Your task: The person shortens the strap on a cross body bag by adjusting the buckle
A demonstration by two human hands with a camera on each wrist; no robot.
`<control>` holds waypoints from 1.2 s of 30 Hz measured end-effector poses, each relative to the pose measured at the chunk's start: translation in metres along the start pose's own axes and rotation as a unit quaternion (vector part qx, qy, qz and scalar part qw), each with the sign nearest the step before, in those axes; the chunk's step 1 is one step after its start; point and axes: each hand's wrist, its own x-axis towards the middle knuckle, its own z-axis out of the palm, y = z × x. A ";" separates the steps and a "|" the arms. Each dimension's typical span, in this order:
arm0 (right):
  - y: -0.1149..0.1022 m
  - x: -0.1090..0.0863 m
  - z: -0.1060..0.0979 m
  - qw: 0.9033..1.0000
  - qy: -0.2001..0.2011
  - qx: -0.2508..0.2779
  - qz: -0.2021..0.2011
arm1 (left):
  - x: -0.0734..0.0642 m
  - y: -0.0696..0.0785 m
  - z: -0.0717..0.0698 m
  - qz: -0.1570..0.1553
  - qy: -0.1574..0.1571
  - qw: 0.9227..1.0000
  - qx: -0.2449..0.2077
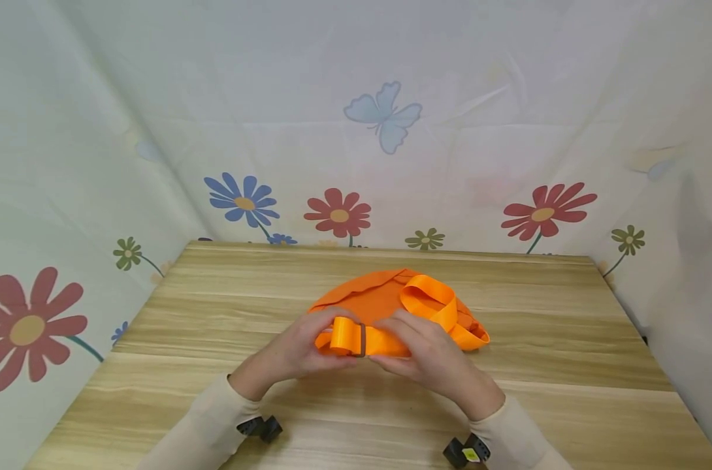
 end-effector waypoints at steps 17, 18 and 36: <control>0.001 0.002 0.001 1.000 0.021 0.015 -0.017 | -0.002 -0.002 0.001 -0.045 0.022 0.998 -0.044; 0.001 0.002 0.001 1.000 0.021 0.016 -0.016 | -0.002 -0.002 0.001 -0.044 0.023 0.998 -0.050; -0.002 0.000 0.003 1.000 0.011 0.018 0.020 | 0.000 -0.003 0.004 0.005 0.023 1.000 -0.020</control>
